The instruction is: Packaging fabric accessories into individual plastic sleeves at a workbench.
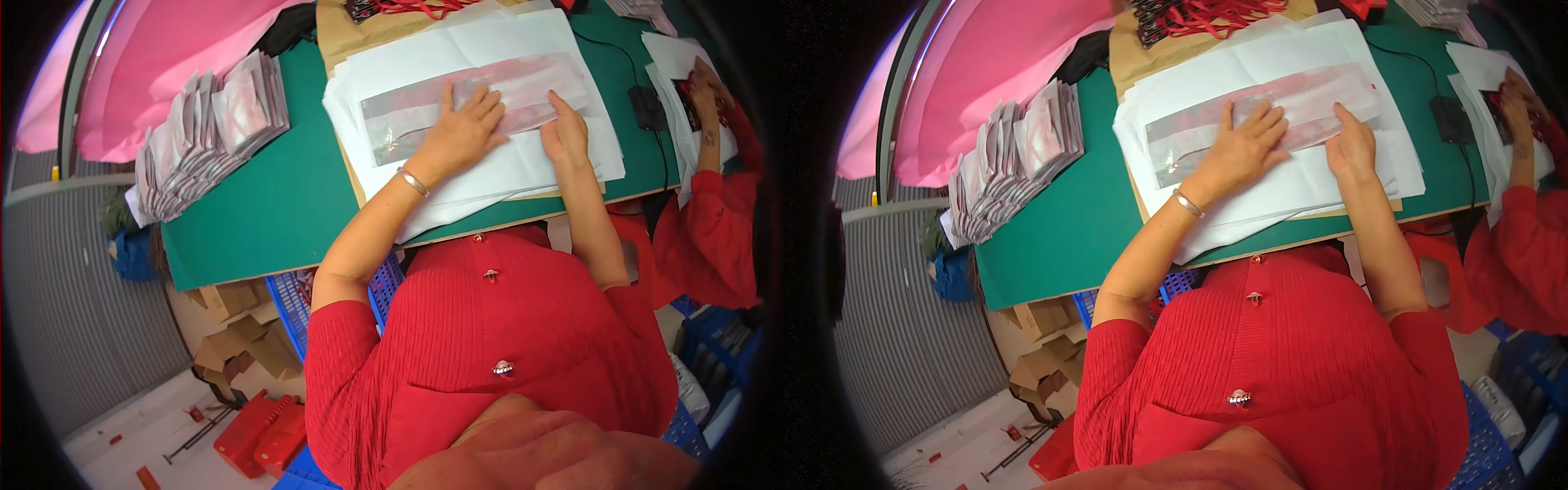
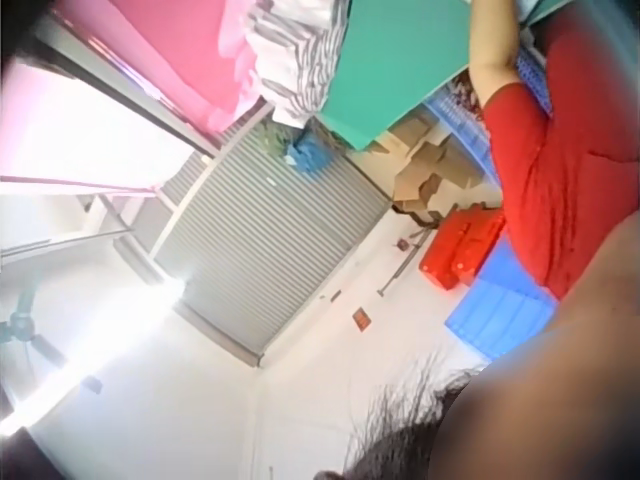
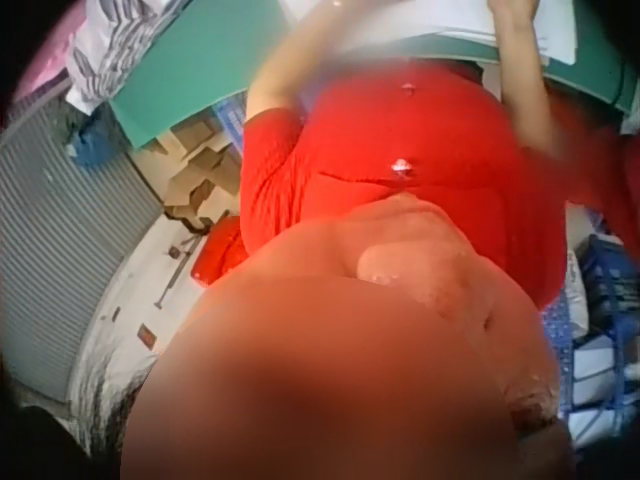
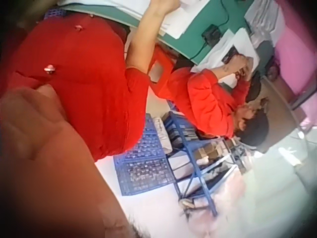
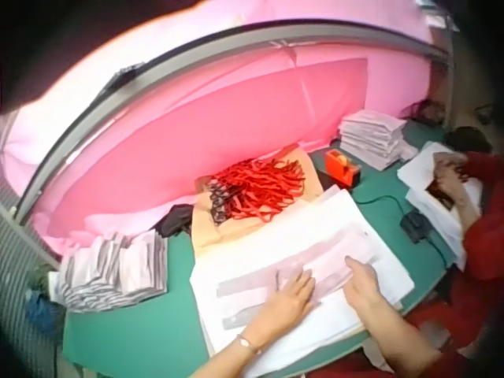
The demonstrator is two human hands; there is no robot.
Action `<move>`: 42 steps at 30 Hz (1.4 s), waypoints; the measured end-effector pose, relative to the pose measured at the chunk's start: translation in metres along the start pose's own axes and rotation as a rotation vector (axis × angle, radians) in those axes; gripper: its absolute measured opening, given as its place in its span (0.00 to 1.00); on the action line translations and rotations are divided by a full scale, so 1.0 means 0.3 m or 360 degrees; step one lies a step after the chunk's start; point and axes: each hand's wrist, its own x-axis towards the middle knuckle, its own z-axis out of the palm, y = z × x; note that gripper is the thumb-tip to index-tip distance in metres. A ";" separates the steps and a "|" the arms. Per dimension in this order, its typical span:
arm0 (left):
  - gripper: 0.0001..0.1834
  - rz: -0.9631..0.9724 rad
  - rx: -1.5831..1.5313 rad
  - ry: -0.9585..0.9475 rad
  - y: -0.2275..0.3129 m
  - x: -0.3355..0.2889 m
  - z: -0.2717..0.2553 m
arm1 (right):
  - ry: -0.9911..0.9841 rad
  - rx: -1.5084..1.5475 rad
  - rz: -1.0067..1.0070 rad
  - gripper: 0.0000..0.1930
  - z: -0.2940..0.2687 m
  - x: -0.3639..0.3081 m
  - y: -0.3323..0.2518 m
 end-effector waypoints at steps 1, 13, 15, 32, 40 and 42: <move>0.33 -0.0015 0.0039 0.0092 0.039 -0.016 -0.003 | -0.0030 -0.0077 -0.0078 0.15 0.002 -0.003 -0.002; 0.34 -0.0290 0.0210 0.0338 0.207 -0.157 -0.028 | -0.0781 -0.1952 0.0032 0.17 0.257 -0.231 0.066; 0.24 -0.0195 -0.0016 0.0345 0.242 -0.219 -0.079 | -0.0916 -0.2016 -0.0289 0.18 0.225 -0.202 0.131; 0.36 -0.0632 0.0202 0.0289 -0.126 -0.263 -0.049 | -0.1836 -0.2537 -0.1004 0.27 0.229 -0.158 0.176; 0.45 -0.0667 0.0273 0.0460 -0.111 -0.248 0.017 | -0.1741 -0.2766 -0.1376 0.22 0.243 0.039 0.059; 0.46 -0.0648 0.0187 0.0507 -0.109 -0.253 0.021 | -0.1835 -0.2784 -0.1378 0.22 0.268 0.075 0.052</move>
